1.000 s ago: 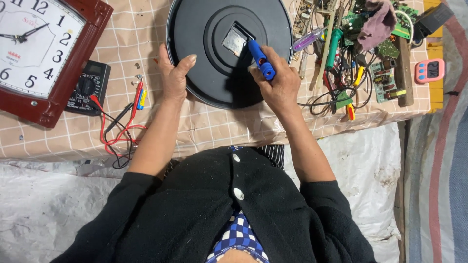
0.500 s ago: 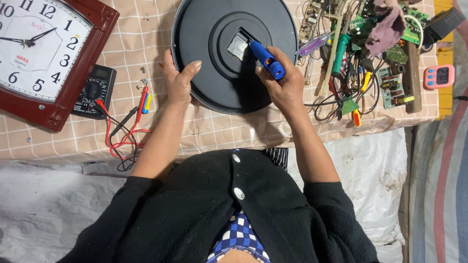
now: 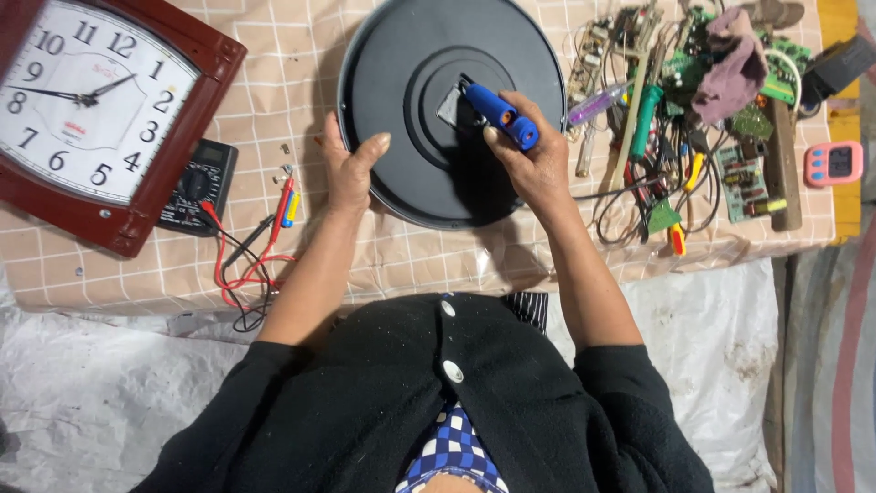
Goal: The person is preparing clock components by applying hot glue to a mechanism and assembling it into a frame, then using a screwdriver.
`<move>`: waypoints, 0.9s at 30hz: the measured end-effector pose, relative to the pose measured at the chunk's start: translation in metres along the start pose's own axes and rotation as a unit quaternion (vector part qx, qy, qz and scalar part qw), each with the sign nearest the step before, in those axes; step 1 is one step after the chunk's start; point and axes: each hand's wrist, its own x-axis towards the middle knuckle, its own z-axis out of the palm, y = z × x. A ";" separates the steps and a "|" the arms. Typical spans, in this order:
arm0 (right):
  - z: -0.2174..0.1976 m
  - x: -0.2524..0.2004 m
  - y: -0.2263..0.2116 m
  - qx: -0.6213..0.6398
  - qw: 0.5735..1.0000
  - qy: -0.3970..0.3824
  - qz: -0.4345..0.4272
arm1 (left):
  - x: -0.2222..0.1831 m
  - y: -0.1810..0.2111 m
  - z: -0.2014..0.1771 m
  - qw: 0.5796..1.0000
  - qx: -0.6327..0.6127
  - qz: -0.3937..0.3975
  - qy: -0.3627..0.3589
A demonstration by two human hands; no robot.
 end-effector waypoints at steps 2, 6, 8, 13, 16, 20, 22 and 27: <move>0.004 0.000 0.017 0.040 0.999 0.023 0.018 | -0.013 0.020 0.014 0.998 0.023 0.059 -0.023; 0.007 0.000 0.016 0.109 0.990 0.041 0.078 | -0.018 0.021 0.007 0.992 0.059 0.105 -0.032; 0.008 0.000 0.013 0.115 0.989 0.040 0.082 | -0.020 0.027 0.009 0.992 0.057 0.107 -0.028; 0.006 -0.002 0.008 0.127 0.987 0.047 0.084 | -0.016 0.021 0.005 0.993 0.063 0.098 -0.032; 0.004 -0.002 0.004 0.126 0.987 0.049 0.081 | -0.017 0.027 0.011 0.991 0.067 0.107 -0.034; 0.002 -0.002 0.005 0.128 0.987 0.050 0.081 | -0.018 0.032 0.015 0.991 0.068 0.114 -0.035; 0.004 -0.002 0.009 0.130 0.987 0.049 0.080 | -0.019 0.037 0.019 0.990 0.069 0.114 -0.035; 0.005 -0.002 0.017 0.136 0.987 0.048 0.071 | -0.022 0.040 0.029 0.991 0.064 0.109 -0.034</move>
